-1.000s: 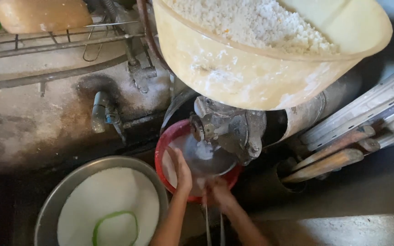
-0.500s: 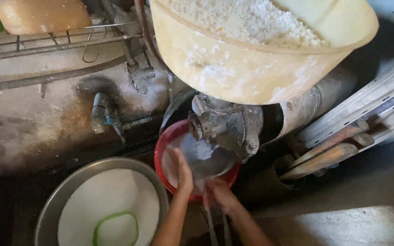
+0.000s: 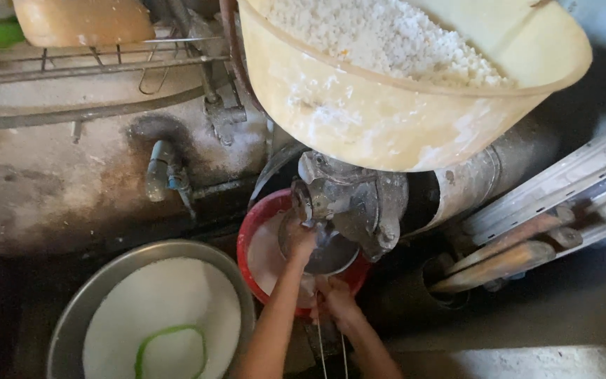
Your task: Scooping soaked rice into a mechanical grinder and then transferring the processed rice milk into a bucket using a scoop and strainer.
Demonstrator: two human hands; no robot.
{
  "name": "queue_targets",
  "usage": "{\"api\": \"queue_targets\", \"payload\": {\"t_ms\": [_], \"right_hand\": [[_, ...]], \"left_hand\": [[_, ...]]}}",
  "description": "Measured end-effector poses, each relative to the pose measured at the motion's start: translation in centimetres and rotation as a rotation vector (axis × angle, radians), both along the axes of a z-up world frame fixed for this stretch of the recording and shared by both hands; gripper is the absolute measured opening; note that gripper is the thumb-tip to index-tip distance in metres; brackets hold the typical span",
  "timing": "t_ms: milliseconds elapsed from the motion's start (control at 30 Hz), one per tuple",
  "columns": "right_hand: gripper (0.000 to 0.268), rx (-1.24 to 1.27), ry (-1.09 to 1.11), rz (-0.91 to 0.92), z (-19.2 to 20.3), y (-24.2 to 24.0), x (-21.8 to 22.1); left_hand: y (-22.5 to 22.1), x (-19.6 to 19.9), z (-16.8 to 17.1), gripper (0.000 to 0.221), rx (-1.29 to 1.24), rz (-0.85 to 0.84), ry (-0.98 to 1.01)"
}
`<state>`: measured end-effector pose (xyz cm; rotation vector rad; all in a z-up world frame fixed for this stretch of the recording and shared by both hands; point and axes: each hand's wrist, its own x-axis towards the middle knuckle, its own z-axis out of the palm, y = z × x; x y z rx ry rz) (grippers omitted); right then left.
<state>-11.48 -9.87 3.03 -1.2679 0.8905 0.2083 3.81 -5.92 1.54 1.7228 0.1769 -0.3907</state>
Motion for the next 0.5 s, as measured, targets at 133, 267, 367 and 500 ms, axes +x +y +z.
{"api": "queue_targets", "payload": {"t_ms": [133,267,367,500], "right_hand": [[0.030,-0.023,-0.001,0.014,2.9,0.3,-0.2],[0.015,-0.023,0.090,-0.003,2.0,-0.5,-0.3],[0.028,-0.059,0.051,0.009,1.2,-0.6,-0.5],[0.032,-0.033,0.068,0.071,3.5,-0.1,-0.5]], "left_hand": [[-3.9,2.8,-6.7,0.023,-0.199,0.107,0.157],[-1.8,0.4,-3.3,0.064,-0.036,0.040,0.124],[-0.7,-0.8,-5.4,0.034,0.076,0.001,-0.007],[-0.7,-0.3,-0.4,0.018,-0.251,0.022,0.244]]}}
